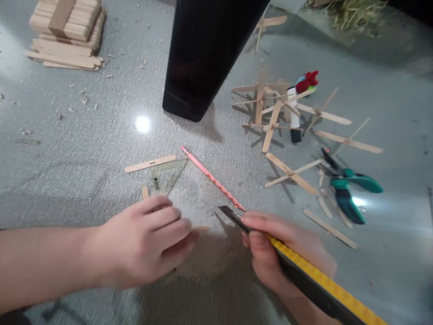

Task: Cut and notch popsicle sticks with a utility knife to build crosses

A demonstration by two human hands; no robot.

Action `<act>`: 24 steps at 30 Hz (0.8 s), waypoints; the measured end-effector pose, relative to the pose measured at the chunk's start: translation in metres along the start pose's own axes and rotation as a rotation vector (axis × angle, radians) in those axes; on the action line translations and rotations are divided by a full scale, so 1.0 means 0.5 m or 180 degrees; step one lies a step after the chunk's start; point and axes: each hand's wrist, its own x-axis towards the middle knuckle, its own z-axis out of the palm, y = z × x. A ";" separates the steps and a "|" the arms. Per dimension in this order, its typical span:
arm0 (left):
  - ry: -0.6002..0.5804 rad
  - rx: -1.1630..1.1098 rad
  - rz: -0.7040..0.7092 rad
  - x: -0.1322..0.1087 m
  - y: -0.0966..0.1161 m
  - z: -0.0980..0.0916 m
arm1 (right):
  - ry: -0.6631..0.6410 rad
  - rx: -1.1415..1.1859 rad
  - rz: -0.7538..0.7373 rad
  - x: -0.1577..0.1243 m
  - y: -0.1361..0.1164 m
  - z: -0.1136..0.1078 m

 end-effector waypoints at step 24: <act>-0.0442 -0.0133 0.0205 -0.003 -0.032 0.007 | 0.0025 -0.0258 -0.0121 0.024 -0.019 0.004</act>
